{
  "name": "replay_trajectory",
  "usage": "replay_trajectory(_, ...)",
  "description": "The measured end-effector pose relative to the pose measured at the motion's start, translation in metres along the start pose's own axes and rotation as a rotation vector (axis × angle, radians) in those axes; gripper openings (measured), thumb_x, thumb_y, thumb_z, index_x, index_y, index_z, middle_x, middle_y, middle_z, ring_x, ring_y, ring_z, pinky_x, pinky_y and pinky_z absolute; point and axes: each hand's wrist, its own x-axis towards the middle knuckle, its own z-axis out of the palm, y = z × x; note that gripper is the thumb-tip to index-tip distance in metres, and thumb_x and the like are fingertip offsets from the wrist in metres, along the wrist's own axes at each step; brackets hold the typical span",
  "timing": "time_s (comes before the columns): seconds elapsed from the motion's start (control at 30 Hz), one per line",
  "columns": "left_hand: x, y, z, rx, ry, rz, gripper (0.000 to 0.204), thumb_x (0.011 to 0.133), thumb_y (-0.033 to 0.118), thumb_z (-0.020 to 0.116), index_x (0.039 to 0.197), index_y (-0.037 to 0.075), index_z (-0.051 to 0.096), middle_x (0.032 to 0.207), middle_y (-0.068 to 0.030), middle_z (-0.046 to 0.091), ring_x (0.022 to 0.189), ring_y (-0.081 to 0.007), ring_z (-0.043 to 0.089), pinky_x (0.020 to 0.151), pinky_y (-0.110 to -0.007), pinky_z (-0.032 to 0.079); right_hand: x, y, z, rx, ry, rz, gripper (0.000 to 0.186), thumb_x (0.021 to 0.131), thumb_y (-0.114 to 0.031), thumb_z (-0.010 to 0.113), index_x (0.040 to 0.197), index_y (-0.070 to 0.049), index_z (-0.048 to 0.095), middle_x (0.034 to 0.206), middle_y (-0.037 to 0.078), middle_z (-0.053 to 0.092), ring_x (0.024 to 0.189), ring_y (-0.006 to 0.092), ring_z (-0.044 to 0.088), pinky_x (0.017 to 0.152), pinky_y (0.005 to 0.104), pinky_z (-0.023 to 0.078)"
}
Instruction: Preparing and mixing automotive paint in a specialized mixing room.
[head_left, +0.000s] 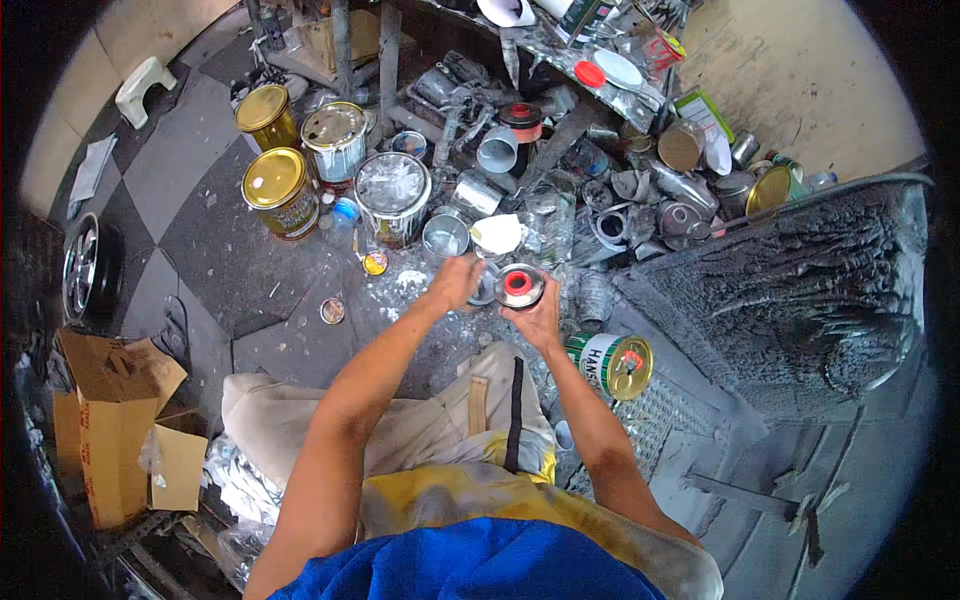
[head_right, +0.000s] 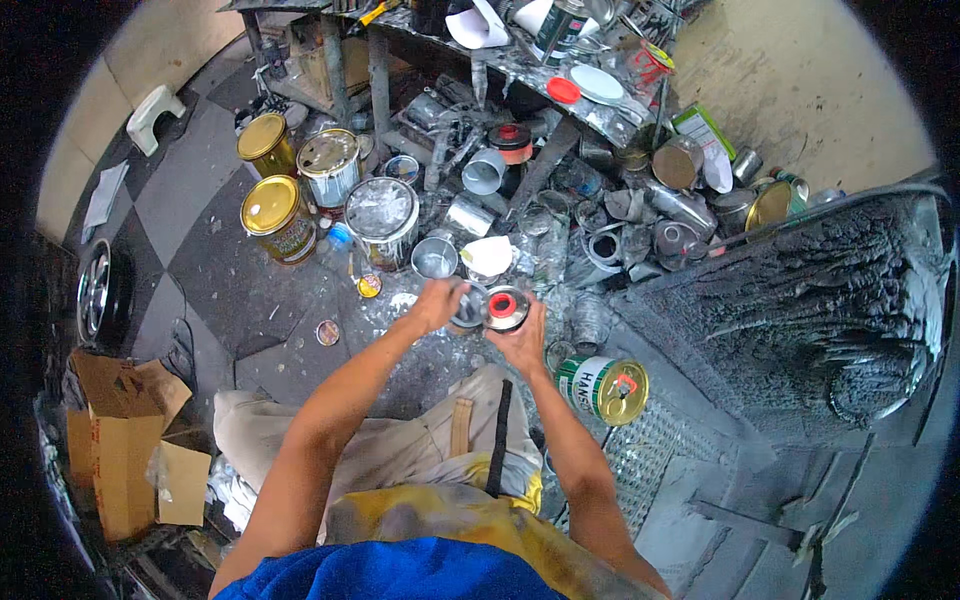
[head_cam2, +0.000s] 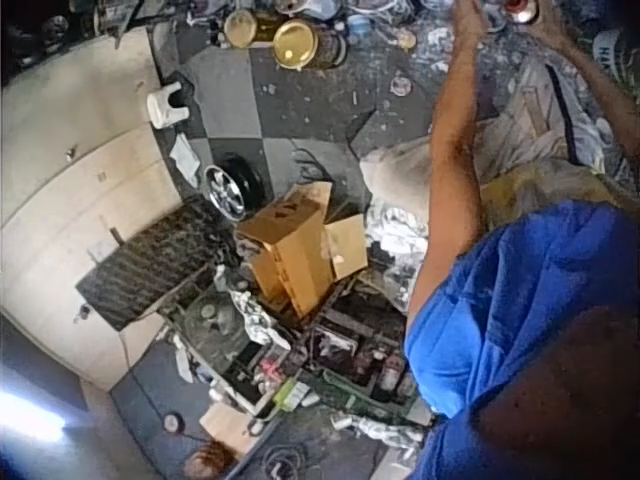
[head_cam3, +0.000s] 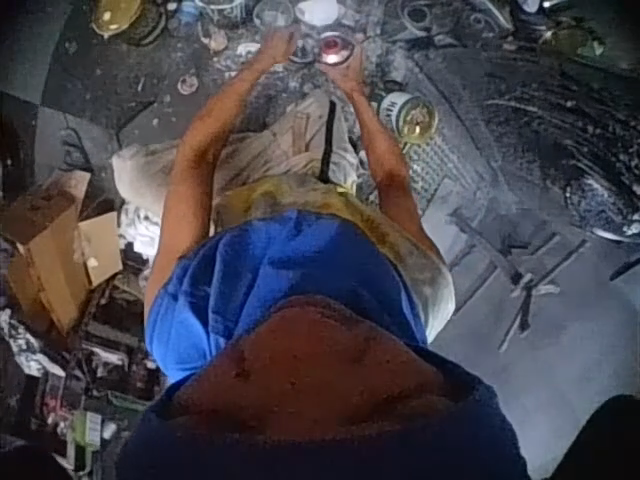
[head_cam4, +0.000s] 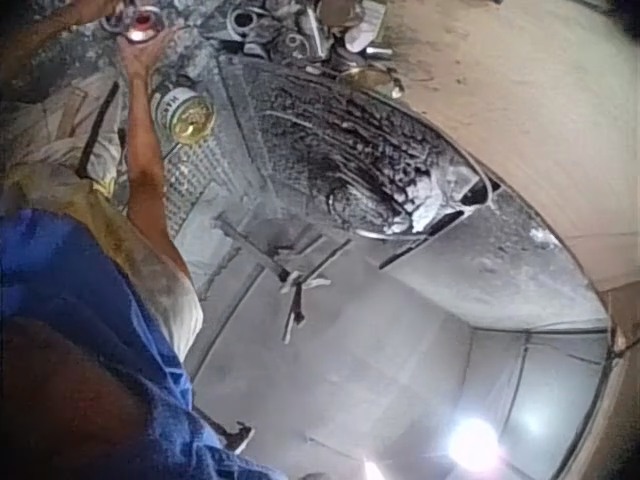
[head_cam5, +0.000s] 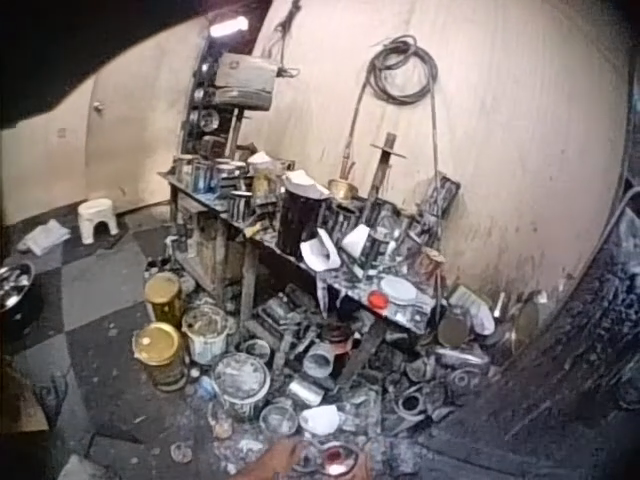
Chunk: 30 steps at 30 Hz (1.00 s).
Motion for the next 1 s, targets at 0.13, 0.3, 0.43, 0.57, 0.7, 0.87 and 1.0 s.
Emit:
replay_trajectory(0.13,0.018,0.060,-0.011,0.062,-0.140,0.044,0.034,0.103,0.030,0.057,0.109,-0.002,0.068,0.100,-0.0307,0.069,0.097,-0.0505,0.064,0.083,-0.054,0.052,-0.017,0.022,-0.021,-0.001,0.039,0.125,0.102,0.055,-0.023,0.094,0.138,0.001,0.040,0.128,0.021,0.047,0.125,0.0392,0.047,0.109,0.0473,0.040)
replay_trajectory(0.3,0.030,0.037,-0.021,0.250,-0.242,0.020,0.036,0.102,0.026,0.055,0.104,-0.008,0.067,0.096,-0.0318,0.069,0.095,-0.0500,0.065,0.085,-0.054,0.052,-0.021,0.014,-0.028,-0.039,-0.028,0.119,0.102,0.055,-0.020,0.094,0.140,-0.001,0.040,0.129,0.020,0.047,0.126,0.0396,0.046,0.110,0.0477,0.040)
replay_trajectory(0.43,0.028,0.039,-0.015,0.101,-0.133,-0.099,0.034,0.100,0.027,0.060,0.093,-0.005,0.069,0.092,-0.0303,0.068,0.092,-0.0494,0.065,0.083,-0.055,0.052,-0.018,0.011,-0.036,-0.131,-0.041,0.092,0.100,0.057,-0.021,0.092,0.141,-0.002,0.040,0.128,0.021,0.047,0.125,0.0407,0.046,0.110,0.0483,0.039)
replay_trajectory(0.57,0.028,0.044,-0.014,0.172,-0.071,0.019,0.031,0.101,0.027,0.059,0.095,-0.002,0.070,0.093,-0.0289,0.069,0.091,-0.0497,0.065,0.083,-0.056,0.052,-0.002,0.004,-0.042,-0.211,-0.091,-0.016,0.100,0.056,-0.020,0.090,0.142,-0.005,0.040,0.129,0.022,0.046,0.125,0.0422,0.046,0.107,0.0508,0.040)
replay_trajectory(0.7,0.033,0.030,-0.020,0.249,-0.130,-0.107,0.035,0.101,0.028,0.058,0.099,-0.005,0.069,0.091,-0.0309,0.069,0.094,-0.0496,0.066,0.083,-0.055,0.053,0.017,-0.024,-0.043,-0.353,-0.192,-0.090,0.104,0.054,-0.016,0.091,0.144,-0.008,0.041,0.134,0.016,0.047,0.125,0.0405,0.046,0.104,0.0514,0.040)
replay_trajectory(0.87,0.021,0.040,-0.021,0.114,-0.019,-0.057,0.034,0.101,0.027,0.058,0.101,-0.005,0.069,0.093,-0.0316,0.068,0.094,-0.0507,0.066,0.083,-0.056,0.053,0.034,-0.029,-0.044,-0.438,-0.207,-0.185,0.106,0.053,-0.016,0.093,0.145,-0.011,0.042,0.137,0.013,0.047,0.126,0.0374,0.046,0.104,0.0504,0.039)
replay_trajectory(1.0,0.016,0.027,-0.028,0.163,-0.041,-0.160,0.034,0.102,0.027,0.055,0.099,-0.005,0.069,0.093,-0.0323,0.068,0.093,-0.0518,0.065,0.082,-0.058,0.052,0.044,-0.042,-0.036,-0.509,-0.223,-0.275,0.108,0.050,-0.016,0.095,0.145,-0.012,0.043,0.134,0.013,0.048,0.127,0.0359,0.046,0.104,0.0489,0.039)
